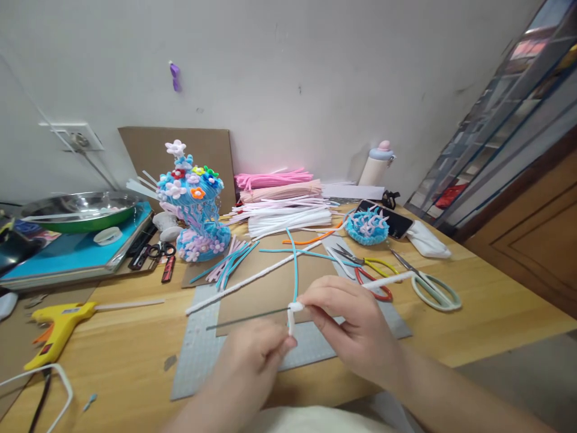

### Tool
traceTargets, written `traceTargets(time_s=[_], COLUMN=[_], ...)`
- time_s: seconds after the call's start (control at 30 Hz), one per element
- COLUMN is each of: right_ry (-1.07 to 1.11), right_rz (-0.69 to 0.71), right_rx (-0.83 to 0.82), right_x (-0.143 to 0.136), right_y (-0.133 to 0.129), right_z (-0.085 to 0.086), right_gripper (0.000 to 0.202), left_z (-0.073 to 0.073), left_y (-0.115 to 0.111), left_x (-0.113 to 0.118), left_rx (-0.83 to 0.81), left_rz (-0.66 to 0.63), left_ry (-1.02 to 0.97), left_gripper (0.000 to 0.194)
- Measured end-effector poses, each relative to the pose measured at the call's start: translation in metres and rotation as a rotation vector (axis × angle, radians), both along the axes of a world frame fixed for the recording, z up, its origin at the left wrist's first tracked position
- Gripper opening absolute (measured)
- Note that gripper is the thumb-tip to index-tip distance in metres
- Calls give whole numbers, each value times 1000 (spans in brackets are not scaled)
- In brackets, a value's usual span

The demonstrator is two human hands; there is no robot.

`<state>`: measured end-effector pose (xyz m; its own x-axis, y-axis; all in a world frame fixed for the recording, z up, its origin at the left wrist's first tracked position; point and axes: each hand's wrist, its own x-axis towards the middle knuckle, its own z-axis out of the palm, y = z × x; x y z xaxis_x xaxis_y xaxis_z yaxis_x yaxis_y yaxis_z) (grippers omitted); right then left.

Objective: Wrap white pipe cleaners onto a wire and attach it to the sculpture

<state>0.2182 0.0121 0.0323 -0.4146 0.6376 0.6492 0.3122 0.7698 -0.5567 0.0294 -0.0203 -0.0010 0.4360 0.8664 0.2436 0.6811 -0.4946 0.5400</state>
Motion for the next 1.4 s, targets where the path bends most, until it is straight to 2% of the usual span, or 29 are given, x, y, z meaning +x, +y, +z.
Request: traceTargets(time_s=[0.03, 0.1, 0.2, 0.3, 0.37, 0.43, 0.57, 0.67, 0.73, 0.83, 0.93, 1.03, 1.13, 1.2, 1.27, 1.4], right_ry=[-30, -128, -275, -323, -282, -195, 8, 88, 72, -46, -220, -352, -367, -324, -262, -157], right_rz=[-54, -137, -159, -58, 46, 137, 221, 144, 33, -132, -205, -160, 6, 130, 224, 268], right_rx=[39, 132, 207, 200, 155, 80, -71, -96, -41, 92, 200, 226, 176, 97, 21, -24], right_x=[-1, -1, 1, 4, 4, 3, -1, -2, -3, -3, -3, 0, 4, 5, 4, -2], right_y=[1, 2, 3, 1, 0, -2, -3, -1, 1, 3, 3, 3, 4, 4, 3, 0], right_z=[-3, -9, -13, -9, -3, 3, 8, 3, -2, -9, -13, -12, -7, -3, 0, 6], right_gripper=[19, 23, 26, 27, 26, 26, 23, 23, 25, 28, 28, 28, 30, 32, 33, 31], left_z=[0, 8, 36, 62, 67, 60, 24, 1, -5, 1, 20, 44, 59, 58, 49, 30], left_y=[-7, -17, -17, 0, 17, 32, 40, 25, 10, -8, -14, -7, 10, 22, 32, 41], left_x=[4, 5, -9, -32, -44, -48, -31, -9, 3, 14, 13, -4, -29, -42, -48, -45], left_rx=[65, 224, 392, 342, 253, 112, -204, -262, -233, -58, 195, 329, 331, 299, 236, 144], left_rz=[-32, -99, -97, -29, 22, 33, 44, 55, 67, -11, -67, -63, -17, 34, 78, 98], left_ry=[31, 85, 113, 86, 34, -63, -274, -292, -243, -100, 9, 80, 71, 24, -16, -65], left_gripper=[32, 30, 24, 19, 22, 25, 28, 32, 34, 34, 30, 24, 15, 17, 20, 25])
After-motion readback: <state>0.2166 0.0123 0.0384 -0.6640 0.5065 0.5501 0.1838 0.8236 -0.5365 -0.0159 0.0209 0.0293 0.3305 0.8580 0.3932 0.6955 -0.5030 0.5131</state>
